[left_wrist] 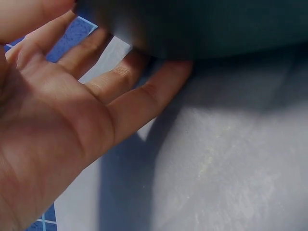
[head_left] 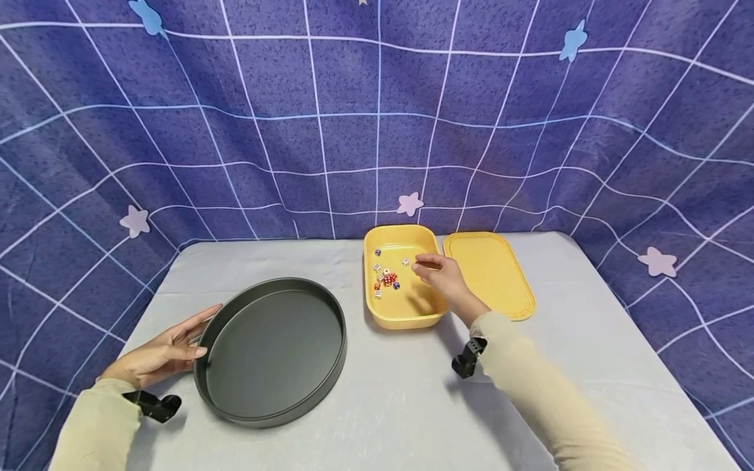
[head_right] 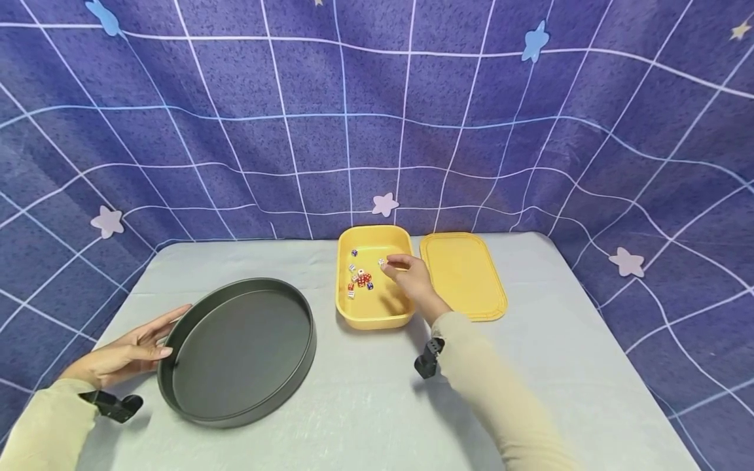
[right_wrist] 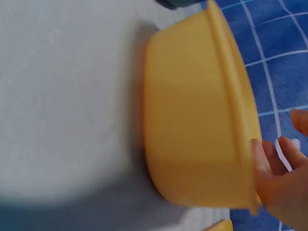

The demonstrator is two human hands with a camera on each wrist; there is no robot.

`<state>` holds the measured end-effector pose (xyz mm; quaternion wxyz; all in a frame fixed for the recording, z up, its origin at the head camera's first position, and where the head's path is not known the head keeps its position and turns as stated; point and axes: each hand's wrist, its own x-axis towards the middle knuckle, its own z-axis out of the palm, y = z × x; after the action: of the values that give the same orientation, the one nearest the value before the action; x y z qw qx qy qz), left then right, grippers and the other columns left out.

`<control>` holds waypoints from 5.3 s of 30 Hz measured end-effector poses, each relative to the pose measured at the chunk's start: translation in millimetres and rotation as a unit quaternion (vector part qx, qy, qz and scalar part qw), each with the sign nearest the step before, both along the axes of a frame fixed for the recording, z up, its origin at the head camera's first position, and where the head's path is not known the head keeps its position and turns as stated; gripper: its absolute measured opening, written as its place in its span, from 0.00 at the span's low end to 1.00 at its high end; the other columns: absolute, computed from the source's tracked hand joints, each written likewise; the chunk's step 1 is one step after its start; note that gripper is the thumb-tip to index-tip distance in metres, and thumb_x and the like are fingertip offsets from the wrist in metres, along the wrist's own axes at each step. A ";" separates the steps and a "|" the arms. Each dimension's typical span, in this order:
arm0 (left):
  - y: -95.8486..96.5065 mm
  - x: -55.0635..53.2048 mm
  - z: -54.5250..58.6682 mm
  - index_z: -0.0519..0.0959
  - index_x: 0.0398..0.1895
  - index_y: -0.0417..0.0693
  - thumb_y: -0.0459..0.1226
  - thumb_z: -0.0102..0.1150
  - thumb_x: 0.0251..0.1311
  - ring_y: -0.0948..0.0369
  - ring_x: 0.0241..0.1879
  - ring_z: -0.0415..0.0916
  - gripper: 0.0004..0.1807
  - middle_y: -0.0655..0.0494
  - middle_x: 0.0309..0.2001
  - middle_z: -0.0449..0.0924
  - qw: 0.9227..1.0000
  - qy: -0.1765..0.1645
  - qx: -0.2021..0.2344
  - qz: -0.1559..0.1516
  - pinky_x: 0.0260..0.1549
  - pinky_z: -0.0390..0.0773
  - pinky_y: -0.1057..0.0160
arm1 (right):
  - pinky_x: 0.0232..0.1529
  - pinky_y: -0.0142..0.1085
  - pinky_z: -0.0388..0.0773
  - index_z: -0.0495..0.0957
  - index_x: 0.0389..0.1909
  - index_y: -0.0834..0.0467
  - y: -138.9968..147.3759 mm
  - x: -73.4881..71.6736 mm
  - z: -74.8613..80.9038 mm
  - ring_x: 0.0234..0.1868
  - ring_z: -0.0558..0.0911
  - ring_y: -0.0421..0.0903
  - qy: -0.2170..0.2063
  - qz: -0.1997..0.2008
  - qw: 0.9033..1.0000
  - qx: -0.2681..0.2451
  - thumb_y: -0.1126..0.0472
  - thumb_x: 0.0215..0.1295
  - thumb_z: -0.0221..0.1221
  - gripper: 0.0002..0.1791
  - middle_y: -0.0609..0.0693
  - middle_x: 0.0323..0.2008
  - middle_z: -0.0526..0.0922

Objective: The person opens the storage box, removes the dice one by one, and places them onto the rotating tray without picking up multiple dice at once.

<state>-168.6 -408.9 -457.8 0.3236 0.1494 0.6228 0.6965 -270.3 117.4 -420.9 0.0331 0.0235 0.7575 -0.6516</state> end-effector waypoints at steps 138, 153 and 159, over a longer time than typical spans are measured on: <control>-5.7 -2.2 -11.3 0.30 0.76 0.59 0.20 0.30 0.69 0.70 0.67 0.58 0.41 0.77 0.70 0.53 0.995 -0.035 0.089 -0.024 0.59 0.68 0.58 | 0.45 0.31 0.76 0.86 0.43 0.51 -193.6 82.6 -27.0 0.42 0.81 0.40 0.234 0.205 0.865 0.394 0.55 0.59 0.66 0.11 0.43 0.38 0.83; -6.4 -2.0 -9.9 0.29 0.76 0.60 0.21 0.30 0.70 0.71 0.67 0.59 0.41 0.78 0.70 0.55 0.996 -0.039 0.077 -0.025 0.60 0.68 0.58 | 0.39 0.26 0.73 0.85 0.44 0.56 -165.0 65.3 3.9 0.38 0.81 0.39 0.213 0.200 0.908 0.301 0.57 0.58 0.67 0.13 0.48 0.38 0.85; -5.6 -0.9 -10.2 0.30 0.76 0.60 0.21 0.29 0.70 0.70 0.67 0.59 0.41 0.79 0.69 0.55 0.997 -0.042 0.068 -0.018 0.60 0.68 0.58 | 0.40 0.28 0.75 0.85 0.44 0.58 -141.2 51.1 16.1 0.39 0.83 0.44 0.214 0.181 0.916 0.287 0.58 0.58 0.67 0.14 0.51 0.40 0.85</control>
<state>-169.5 -414.5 -468.0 0.3516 0.1529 0.5567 0.7369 -219.3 -23.8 -404.8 -0.0207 -0.2452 0.8924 -0.3783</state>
